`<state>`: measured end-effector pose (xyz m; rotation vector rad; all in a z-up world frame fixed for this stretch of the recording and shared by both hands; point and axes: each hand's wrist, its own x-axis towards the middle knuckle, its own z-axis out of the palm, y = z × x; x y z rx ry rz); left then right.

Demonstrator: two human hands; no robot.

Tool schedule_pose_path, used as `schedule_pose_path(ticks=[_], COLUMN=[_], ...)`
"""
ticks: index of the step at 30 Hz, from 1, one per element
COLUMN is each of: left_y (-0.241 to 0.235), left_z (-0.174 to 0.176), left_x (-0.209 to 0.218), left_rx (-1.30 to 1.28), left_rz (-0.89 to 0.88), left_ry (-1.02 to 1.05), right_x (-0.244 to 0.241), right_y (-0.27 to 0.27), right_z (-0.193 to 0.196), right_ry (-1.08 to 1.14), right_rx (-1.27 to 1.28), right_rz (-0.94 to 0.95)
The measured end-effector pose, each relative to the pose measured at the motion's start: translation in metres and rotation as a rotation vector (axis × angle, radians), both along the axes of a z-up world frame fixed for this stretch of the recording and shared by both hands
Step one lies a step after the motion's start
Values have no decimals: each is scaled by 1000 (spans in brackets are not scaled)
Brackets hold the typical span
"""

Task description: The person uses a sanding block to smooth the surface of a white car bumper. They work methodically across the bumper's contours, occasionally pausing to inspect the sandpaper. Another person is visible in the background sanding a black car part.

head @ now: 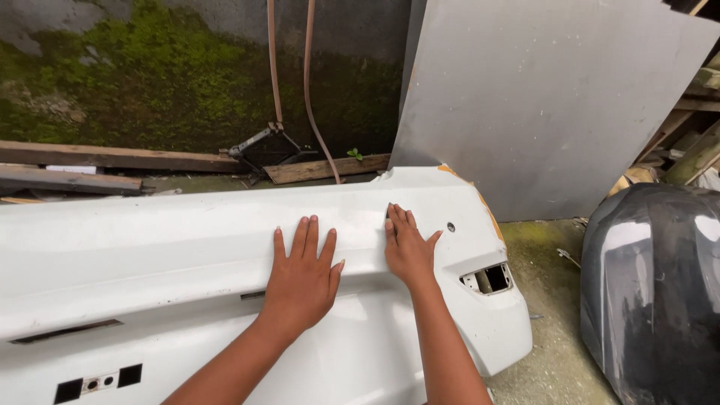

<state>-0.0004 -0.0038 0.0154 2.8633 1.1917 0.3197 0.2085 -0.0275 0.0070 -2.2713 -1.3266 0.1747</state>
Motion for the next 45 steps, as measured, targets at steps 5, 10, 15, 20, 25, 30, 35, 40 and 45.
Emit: schedule_pose_path(ticks=[5,10,15,20,25,30,35,40,45], left_y=[16,24,25,23,23,25,29,27,25], left_z=[-39,-61,-62,-59,-62,-60,-62,-65,-64], left_x=[7,12,12,12,13,10,12,11,13], left_rx=[266,540,526,522,510,479,517,461,506], left_rz=[23,44,52,58,57,34,50,29,53], left_ry=[-77,-194,-176,-149,-183,-198,-177,-211,-186], right_x=[25,28,-4,11,-4,-66,-12,25,17], right_y=[38,44,18,42,85,83,68,37,16], right_z=[3,-1,2,10,5,19,12,12,-11], right_ry=[16,-27,-67,-1,-60,-145,-20,79,-52], right_rx=[-34,-93,2,-16,-32,24,62,-72,-10], right_rz=[-13,35,249,125,102,382,298,-61,35])
